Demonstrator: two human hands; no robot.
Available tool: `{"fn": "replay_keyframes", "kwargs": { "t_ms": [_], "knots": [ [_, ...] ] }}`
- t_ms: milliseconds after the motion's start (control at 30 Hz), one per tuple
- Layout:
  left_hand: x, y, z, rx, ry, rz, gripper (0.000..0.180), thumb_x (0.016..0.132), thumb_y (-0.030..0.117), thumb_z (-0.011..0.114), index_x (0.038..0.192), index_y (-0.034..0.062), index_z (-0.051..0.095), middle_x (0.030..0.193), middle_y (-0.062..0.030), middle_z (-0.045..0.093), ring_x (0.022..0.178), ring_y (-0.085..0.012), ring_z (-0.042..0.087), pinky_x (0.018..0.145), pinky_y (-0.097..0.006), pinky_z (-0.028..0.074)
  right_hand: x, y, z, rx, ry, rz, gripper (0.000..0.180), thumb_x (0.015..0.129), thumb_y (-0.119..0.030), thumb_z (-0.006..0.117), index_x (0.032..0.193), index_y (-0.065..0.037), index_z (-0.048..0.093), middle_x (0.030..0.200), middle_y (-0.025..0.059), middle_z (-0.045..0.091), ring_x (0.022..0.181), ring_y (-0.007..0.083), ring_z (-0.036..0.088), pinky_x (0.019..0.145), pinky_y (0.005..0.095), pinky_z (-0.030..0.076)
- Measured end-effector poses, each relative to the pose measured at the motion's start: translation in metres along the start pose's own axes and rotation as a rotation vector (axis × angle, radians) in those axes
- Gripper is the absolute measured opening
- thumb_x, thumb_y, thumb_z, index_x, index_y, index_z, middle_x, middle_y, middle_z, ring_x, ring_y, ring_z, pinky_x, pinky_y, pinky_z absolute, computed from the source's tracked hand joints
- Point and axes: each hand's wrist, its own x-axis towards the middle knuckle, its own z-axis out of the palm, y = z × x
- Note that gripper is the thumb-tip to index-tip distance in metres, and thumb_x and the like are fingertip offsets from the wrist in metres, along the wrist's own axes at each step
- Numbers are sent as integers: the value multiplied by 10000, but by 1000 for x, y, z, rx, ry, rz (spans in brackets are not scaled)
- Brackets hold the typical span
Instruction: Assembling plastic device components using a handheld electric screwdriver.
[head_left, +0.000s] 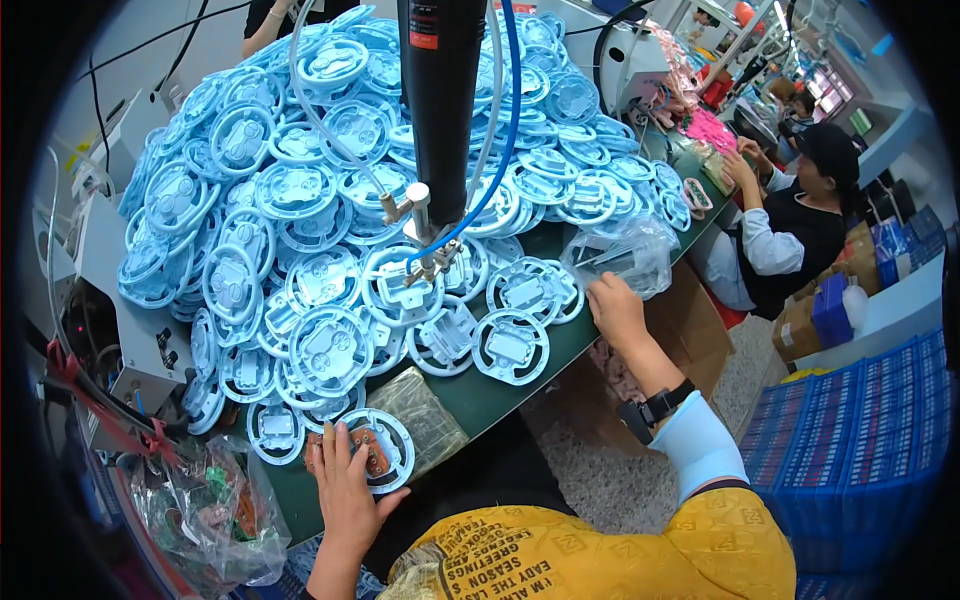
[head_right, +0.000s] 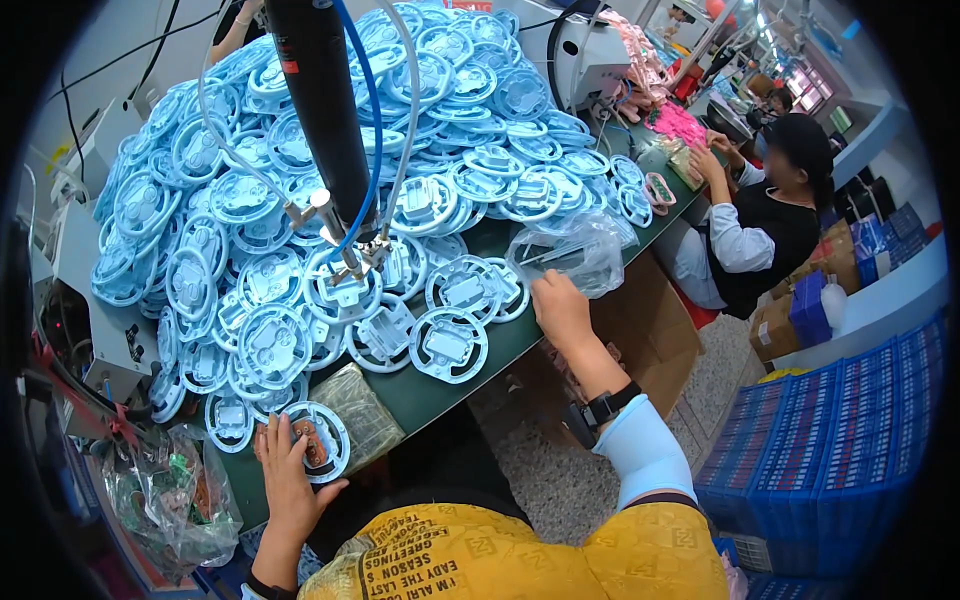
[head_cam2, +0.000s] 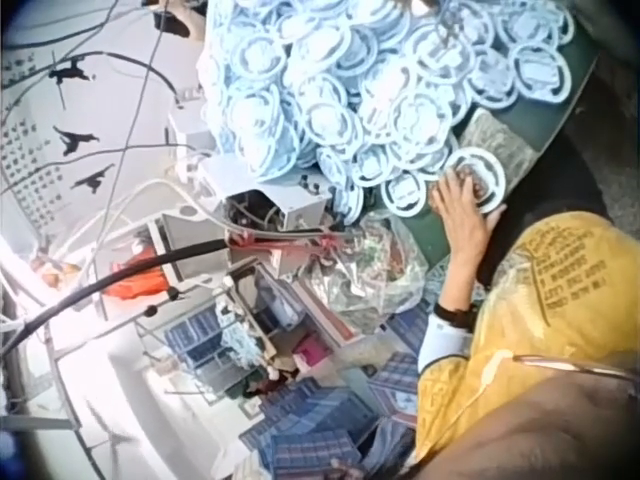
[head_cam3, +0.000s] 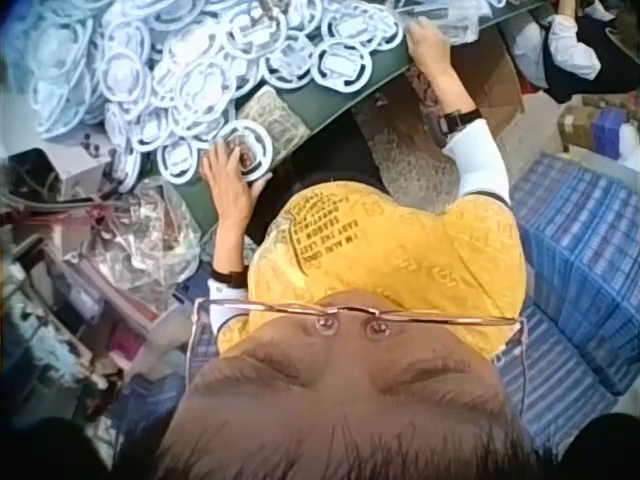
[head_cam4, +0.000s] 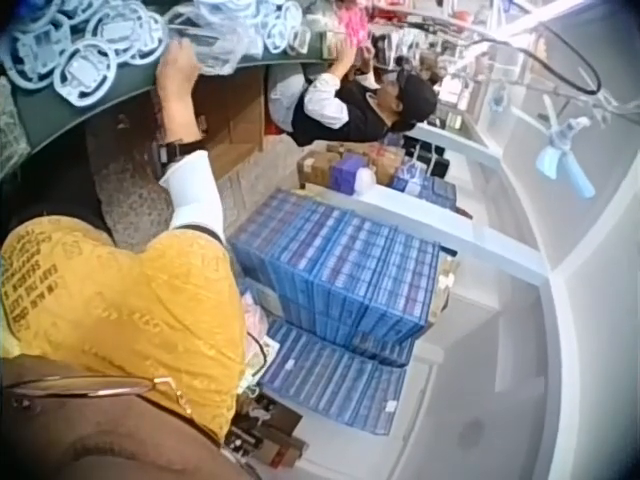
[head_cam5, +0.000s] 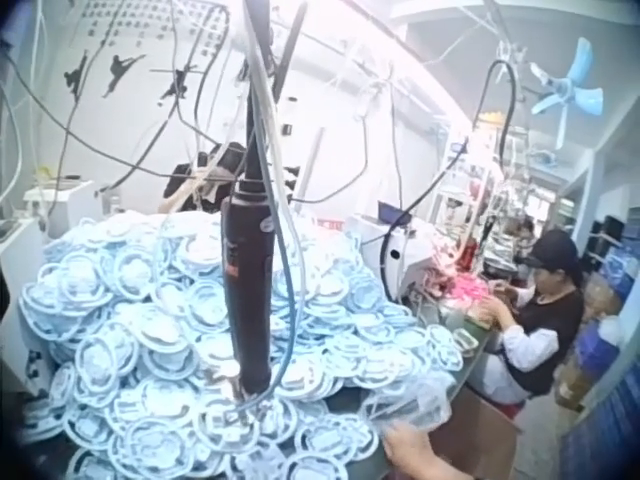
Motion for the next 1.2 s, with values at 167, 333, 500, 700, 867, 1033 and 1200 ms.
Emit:
{"fn": "replay_keyframes", "kwargs": {
  "t_ms": [167,333,500,700,867,1033,1200],
  "knots": [
    [3,0,0,5,-10,-4,963,548,247,929,1330,78,393,1530,-274,295,1428,-473,262,1149,-609,184,-17,-73,-23,350,74,8,786,791,-463,761,1415,-81,473,1428,273,419,1285,452,444,1024,486,414],
    [1,0,-1,12,-11,10,998,532,253,935,1341,83,376,1526,-278,291,1422,-480,264,1144,-615,189,-1,-102,24,225,-11,-52,946,766,-635,706,1528,-214,334,1588,256,146,1395,549,223,1086,607,291],
    [0,-1,-1,34,-49,13,1006,560,305,927,1347,62,349,1511,-299,286,1407,-508,267,1106,-669,202,58,-123,51,173,-43,34,934,761,-711,649,1534,-312,307,1621,210,84,1409,552,192,1016,732,257],
    [1,2,-2,23,-23,23,913,574,278,914,1300,58,408,1504,-298,301,1413,-502,263,1130,-650,185,99,-119,71,199,-19,66,972,749,-755,617,1550,-340,254,1636,185,26,1408,539,202,971,794,224],
    [2,0,1,44,-5,28,917,584,292,910,1310,65,399,1507,-293,301,1412,-497,273,1132,-649,188,95,-120,59,169,-97,122,990,752,-743,625,1552,-302,243,1615,201,117,1405,535,213,984,792,219],
    [2,-1,3,37,5,51,924,597,300,907,1322,64,385,1510,-299,294,1412,-506,265,1125,-655,191,52,-101,27,139,-33,130,987,748,-676,688,1498,-134,345,1561,214,250,1396,472,286,1020,680,321],
    [-1,-2,0,37,-3,40,921,605,304,905,1323,63,381,1516,-304,283,1415,-509,256,1124,-656,185,7,-49,-4,147,125,156,623,699,-291,805,1180,-4,534,1225,198,538,1155,387,522,959,426,454]
  ]
}}
